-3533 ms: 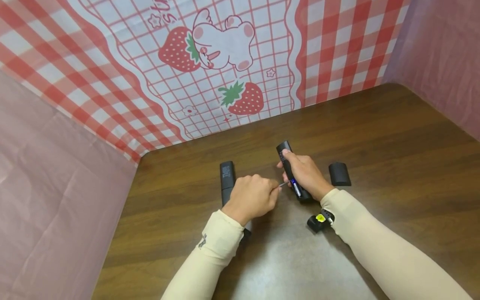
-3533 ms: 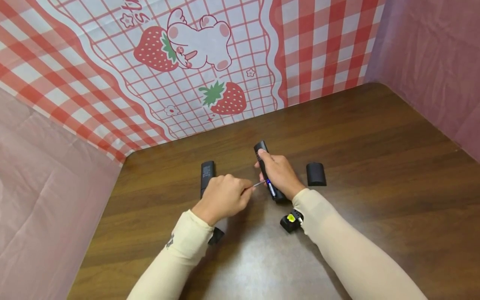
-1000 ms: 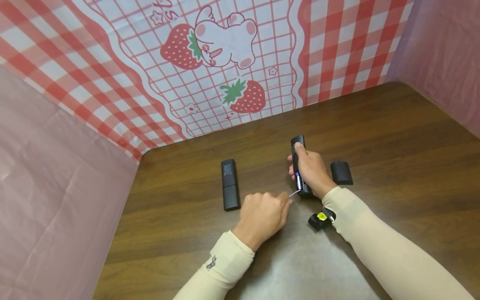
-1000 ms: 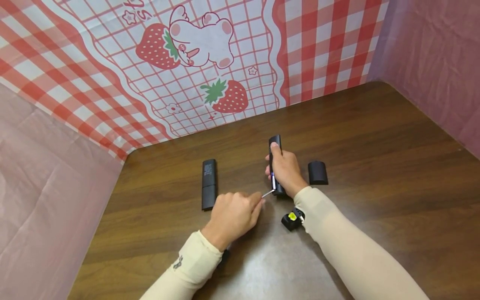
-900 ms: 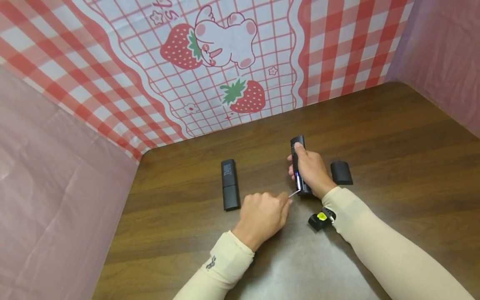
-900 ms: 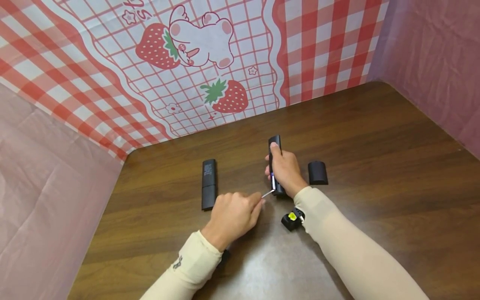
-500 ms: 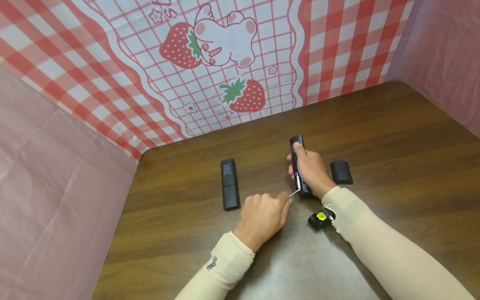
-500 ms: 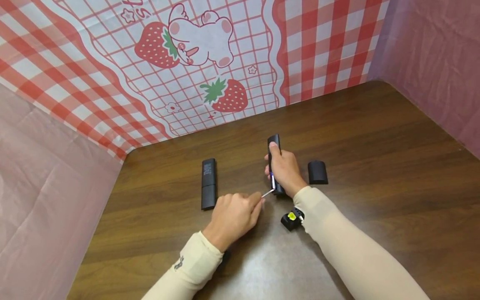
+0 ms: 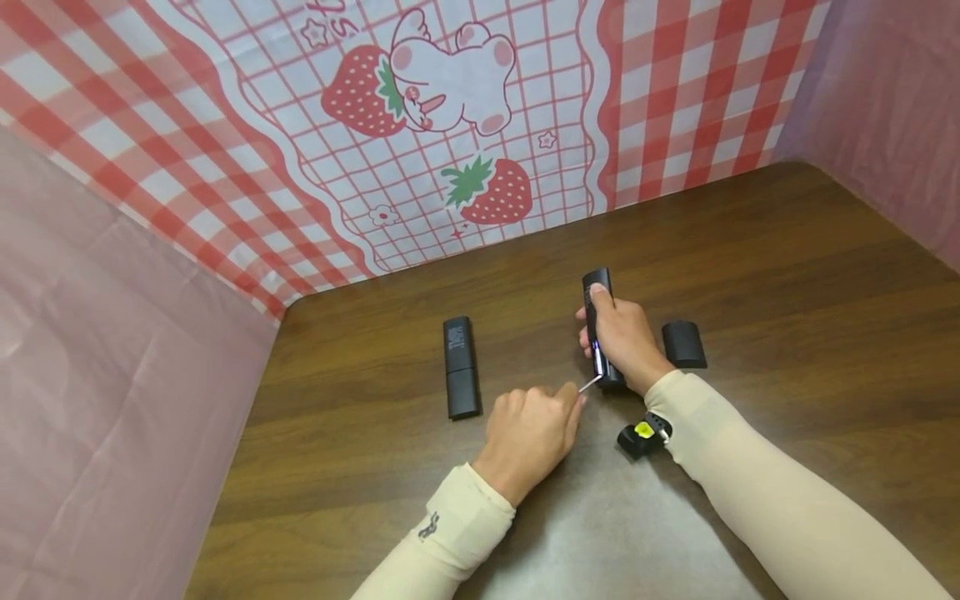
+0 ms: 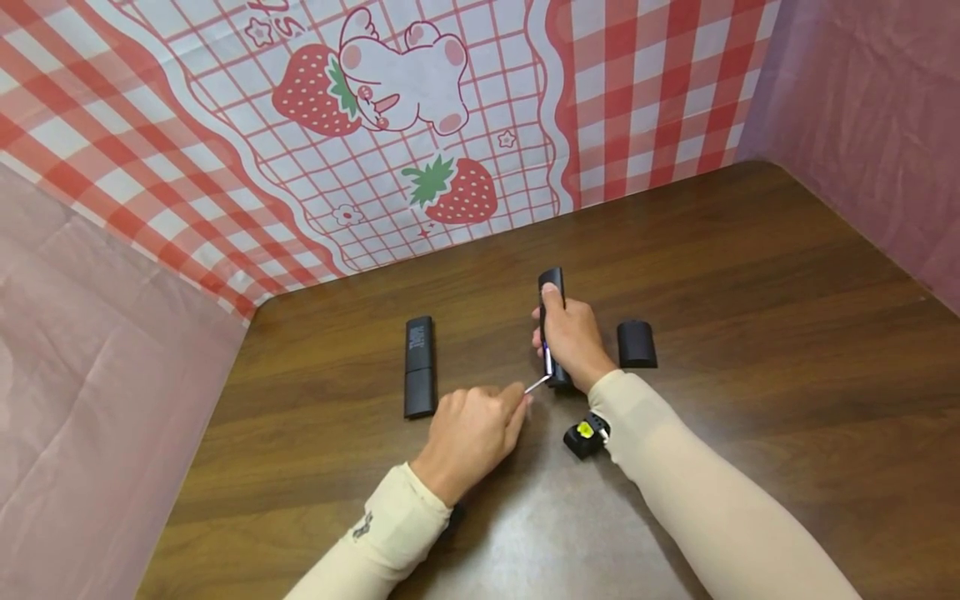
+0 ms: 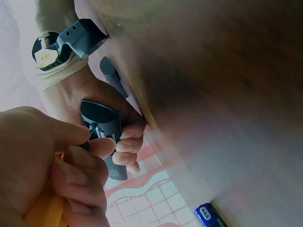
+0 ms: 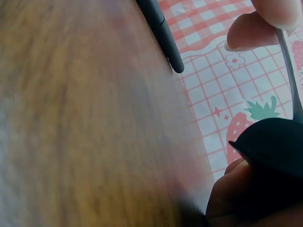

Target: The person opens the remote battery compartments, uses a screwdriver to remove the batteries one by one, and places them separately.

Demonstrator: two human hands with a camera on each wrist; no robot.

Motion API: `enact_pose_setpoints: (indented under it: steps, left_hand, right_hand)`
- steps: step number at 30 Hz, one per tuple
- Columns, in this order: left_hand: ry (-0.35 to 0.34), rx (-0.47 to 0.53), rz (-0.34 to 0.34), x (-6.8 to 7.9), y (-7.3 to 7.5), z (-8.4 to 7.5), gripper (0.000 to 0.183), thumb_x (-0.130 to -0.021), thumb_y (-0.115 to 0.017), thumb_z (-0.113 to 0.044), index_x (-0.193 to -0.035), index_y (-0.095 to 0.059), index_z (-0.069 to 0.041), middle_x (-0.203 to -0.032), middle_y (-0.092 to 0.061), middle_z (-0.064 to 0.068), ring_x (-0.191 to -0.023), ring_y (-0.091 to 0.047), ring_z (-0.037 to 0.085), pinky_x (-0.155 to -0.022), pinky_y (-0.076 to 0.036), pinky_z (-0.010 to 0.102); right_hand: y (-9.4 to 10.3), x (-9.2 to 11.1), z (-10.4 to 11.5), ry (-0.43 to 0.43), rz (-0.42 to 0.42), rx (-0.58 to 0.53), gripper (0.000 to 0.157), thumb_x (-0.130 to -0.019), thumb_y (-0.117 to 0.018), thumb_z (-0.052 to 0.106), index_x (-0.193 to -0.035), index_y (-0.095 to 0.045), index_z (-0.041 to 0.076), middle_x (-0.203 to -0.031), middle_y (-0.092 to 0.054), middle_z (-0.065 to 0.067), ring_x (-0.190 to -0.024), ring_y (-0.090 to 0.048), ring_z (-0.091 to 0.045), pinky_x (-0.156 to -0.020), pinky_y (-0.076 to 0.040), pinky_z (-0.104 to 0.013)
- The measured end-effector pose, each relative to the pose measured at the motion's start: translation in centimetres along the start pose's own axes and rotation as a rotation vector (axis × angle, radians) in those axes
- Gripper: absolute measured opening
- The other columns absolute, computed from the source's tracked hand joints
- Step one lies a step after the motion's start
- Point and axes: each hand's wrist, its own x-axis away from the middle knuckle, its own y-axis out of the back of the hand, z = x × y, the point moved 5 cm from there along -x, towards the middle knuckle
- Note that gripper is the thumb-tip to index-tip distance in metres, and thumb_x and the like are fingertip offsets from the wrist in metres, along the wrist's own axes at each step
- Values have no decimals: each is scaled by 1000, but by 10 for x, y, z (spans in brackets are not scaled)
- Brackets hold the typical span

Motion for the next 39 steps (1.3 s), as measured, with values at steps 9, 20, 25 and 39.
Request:
enact_pose_setpoints:
  steps: [9, 20, 25, 39]
  left_hand:
    - [6, 11, -11, 0, 0, 0, 31, -100, -59, -32, -73, -57, -17, -53, -48, -5, -41, -50, 17, -37, -39, 33]
    - [10, 25, -25, 0, 1, 0, 31, -100, -60, -31, -72, -56, -17, -52, -47, -5, -40, -49, 17, -37, -40, 33]
    - [18, 42, -34, 1, 1, 0, 32, -100, -60, -31, -72, -56, -17, -51, -46, -6, -40, -50, 17, -37, -40, 33]
    - [41, 68, -39, 1, 2, 3, 31, -100, -60, -30, -73, -56, -16, -51, -48, -6, -41, -52, 19, -38, -39, 34]
  right_hand:
    - [1, -1, -1, -19, 2, -37, 68, -104, -30, 57, -119, -60, -2, -72, -62, -5, -55, -59, -13, -54, -52, -29]
    - [3, -2, -1, -20, -3, -44, 69, -104, -29, 57, -121, -61, -3, -72, -62, -5, -54, -58, -12, -54, -52, -28]
    - [4, -2, -2, -35, -8, -44, 69, -104, -30, 57, -121, -61, -2, -72, -62, -4, -54, -58, -12, -54, -52, -28]
    - [4, -2, -1, -47, -19, -89, 68, -105, -31, 55, -121, -61, -3, -74, -62, -4, -54, -58, -11, -54, -54, -28]
